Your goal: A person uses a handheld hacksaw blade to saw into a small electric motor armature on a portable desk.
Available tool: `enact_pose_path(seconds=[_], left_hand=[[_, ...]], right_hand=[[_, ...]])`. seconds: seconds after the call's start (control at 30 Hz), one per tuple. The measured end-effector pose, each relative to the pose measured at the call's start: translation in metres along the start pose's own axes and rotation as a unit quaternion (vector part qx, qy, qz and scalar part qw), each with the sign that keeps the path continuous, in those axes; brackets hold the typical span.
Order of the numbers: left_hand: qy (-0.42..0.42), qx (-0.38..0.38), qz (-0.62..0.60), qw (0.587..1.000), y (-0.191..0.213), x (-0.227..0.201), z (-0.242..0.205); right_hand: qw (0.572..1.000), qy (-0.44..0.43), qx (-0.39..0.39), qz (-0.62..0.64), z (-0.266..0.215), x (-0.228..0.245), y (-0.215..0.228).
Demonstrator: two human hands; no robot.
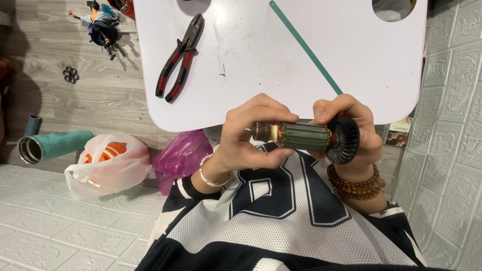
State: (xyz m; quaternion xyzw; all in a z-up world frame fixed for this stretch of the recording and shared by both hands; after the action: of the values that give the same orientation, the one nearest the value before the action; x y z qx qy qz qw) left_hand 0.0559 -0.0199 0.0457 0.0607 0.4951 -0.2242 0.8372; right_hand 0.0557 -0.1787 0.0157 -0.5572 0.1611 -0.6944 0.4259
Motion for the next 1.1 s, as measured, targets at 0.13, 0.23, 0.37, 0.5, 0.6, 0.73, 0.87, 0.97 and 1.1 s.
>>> enact_pose_path(seconds=[0.13, 0.23, 0.37, 0.5, 0.6, 0.73, 0.87, 0.97, 1.1], left_hand=[[-0.001, -0.001, 0.011, 1.000, 0.001, 0.000, 0.000], [-0.002, -0.002, 0.009, 1.000, 0.001, -0.001, 0.000], [0.000, -0.006, 0.022, 1.000, 0.001, -0.003, 0.001], [0.006, -0.004, 0.024, 1.000, 0.002, -0.005, 0.003], [0.006, -0.003, 0.029, 1.000, 0.003, -0.005, 0.002], [0.007, -0.005, 0.028, 1.000, 0.002, -0.004, 0.002], [-0.007, -0.012, 0.024, 1.000, 0.003, -0.004, 0.002], [-0.014, -0.015, 0.030, 0.999, 0.005, -0.003, 0.000], [-0.022, -0.036, 0.021, 0.999, 0.011, 0.001, -0.003]], right_hand=[[1.000, -0.005, -0.010, 0.018, -0.001, -0.001, 0.001], [1.000, -0.007, -0.006, -0.002, -0.001, -0.001, -0.001], [1.000, -0.014, -0.005, 0.001, 0.000, -0.001, -0.005], [1.000, -0.013, 0.001, 0.013, 0.001, -0.002, -0.007], [1.000, -0.013, 0.007, 0.024, 0.000, -0.004, -0.006], [1.000, -0.005, 0.009, 0.026, 0.000, -0.005, -0.005], [1.000, 0.002, 0.008, 0.007, -0.003, -0.006, -0.003], [0.999, 0.001, 0.006, -0.039, -0.001, -0.007, -0.001], [0.992, -0.011, -0.011, -0.127, -0.007, -0.013, 0.005]])
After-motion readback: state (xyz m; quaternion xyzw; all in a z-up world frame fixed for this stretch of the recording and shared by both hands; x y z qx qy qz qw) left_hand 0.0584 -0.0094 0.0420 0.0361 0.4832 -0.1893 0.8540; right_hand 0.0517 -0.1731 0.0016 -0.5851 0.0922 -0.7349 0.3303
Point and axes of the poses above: each hand's wrist, its own z-axis towards the middle knuckle, its own y-axis out of the back of the hand, x = y × z, the point moved 8 cm from there along z, towards the middle knuckle, and after that the axes turned 4 degrees about x, right-handed, at the moved point
